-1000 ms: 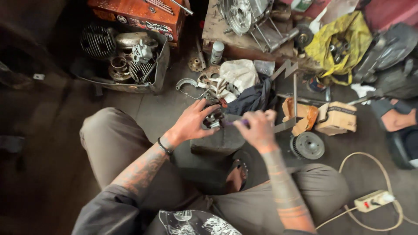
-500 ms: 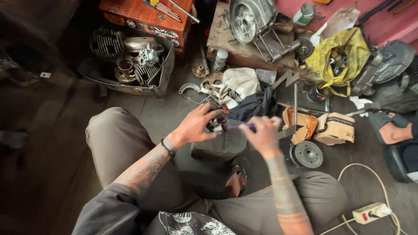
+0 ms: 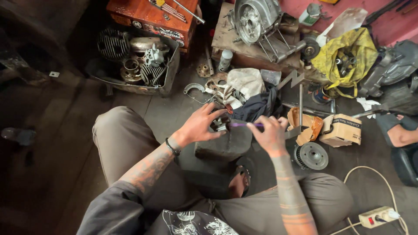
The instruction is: Cleaning a motorcycle carburetor using a small brush to remove dirt and grime
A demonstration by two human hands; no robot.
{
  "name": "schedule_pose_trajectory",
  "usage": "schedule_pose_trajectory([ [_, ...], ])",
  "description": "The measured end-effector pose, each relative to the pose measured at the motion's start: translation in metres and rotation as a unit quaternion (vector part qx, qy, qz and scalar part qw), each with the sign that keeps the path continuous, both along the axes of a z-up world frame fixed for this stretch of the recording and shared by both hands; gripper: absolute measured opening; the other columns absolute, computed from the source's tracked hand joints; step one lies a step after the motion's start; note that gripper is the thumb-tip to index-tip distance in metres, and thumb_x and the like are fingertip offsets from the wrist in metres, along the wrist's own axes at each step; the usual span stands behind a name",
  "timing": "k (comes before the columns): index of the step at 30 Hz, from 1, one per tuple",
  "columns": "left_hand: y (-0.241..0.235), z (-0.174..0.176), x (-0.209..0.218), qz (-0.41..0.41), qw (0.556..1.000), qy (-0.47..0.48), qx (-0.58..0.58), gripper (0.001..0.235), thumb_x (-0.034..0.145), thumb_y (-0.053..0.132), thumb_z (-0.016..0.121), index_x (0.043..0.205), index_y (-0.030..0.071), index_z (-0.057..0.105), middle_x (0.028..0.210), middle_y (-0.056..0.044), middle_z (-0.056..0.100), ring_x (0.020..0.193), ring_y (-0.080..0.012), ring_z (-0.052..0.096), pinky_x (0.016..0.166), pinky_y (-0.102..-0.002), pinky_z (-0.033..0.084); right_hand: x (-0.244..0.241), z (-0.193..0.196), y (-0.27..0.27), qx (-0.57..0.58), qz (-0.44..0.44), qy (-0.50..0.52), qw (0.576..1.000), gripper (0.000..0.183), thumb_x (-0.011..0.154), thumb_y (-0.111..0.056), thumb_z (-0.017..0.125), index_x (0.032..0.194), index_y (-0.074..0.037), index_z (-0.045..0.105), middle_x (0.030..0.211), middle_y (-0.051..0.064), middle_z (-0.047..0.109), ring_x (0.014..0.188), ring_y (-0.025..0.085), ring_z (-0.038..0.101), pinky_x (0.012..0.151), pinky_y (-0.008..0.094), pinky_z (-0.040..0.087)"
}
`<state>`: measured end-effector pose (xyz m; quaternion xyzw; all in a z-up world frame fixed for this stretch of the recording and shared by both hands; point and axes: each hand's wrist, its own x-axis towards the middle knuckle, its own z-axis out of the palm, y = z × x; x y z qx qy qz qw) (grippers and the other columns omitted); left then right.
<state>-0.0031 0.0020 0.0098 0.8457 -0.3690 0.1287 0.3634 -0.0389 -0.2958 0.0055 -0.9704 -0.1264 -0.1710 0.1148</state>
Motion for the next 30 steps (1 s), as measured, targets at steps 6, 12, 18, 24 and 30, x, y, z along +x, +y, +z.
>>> schedule_pose_trajectory([
  [6,-0.001,-0.008,-0.001,0.005,1.000,-0.007,-0.003,0.074,0.076,0.058,0.076,0.133,0.014,0.061,0.108,-0.014,0.054,0.095,-0.0381,0.062,0.079,-0.049,0.057,-0.003,0.000,0.008,0.007,-0.004,0.014,1.000,0.029,0.091,-0.050,0.075,0.086,-0.023,0.065,0.077,-0.002,0.072,0.081,0.021,0.069,0.094,0.044,0.037],
  [12,0.003,-0.003,0.001,-0.004,1.000,-0.011,-0.014,0.073,0.076,0.057,0.077,0.132,0.013,0.061,0.112,-0.012,0.055,0.095,-0.0365,0.061,0.078,-0.048,0.058,-0.009,-0.004,0.029,0.001,0.029,0.047,0.998,0.029,0.085,-0.051,0.075,0.086,-0.024,0.066,0.078,-0.002,0.072,0.083,0.021,0.069,0.094,0.044,0.039],
  [18,0.002,-0.010,0.001,-0.010,1.000,-0.021,-0.017,0.072,0.076,0.057,0.077,0.129,0.010,0.062,0.114,-0.013,0.055,0.095,-0.0372,0.061,0.078,-0.048,0.058,-0.010,0.010,0.030,-0.025,0.009,0.044,0.999,0.031,0.088,-0.053,0.073,0.083,-0.023,0.066,0.074,0.001,0.070,0.081,0.024,0.069,0.092,0.047,0.042],
  [24,0.004,-0.006,0.002,-0.019,1.000,-0.005,-0.020,0.073,0.077,0.056,0.077,0.129,0.007,0.061,0.114,-0.016,0.054,0.095,-0.0399,0.060,0.078,-0.050,0.057,-0.002,-0.004,-0.006,-0.007,-0.016,0.031,0.999,0.029,0.089,-0.052,0.075,0.091,-0.024,0.067,0.081,-0.003,0.073,0.087,0.021,0.070,0.097,0.041,0.040],
  [30,0.006,-0.015,0.001,-0.018,1.000,-0.002,-0.013,0.075,0.077,0.055,0.077,0.132,0.008,0.060,0.115,-0.017,0.055,0.097,-0.0408,0.061,0.083,-0.051,0.057,-0.004,-0.003,0.012,-0.046,0.008,0.044,0.998,0.027,0.093,-0.050,0.070,0.090,-0.023,0.069,0.077,0.000,0.073,0.081,0.022,0.072,0.093,0.043,0.043],
])
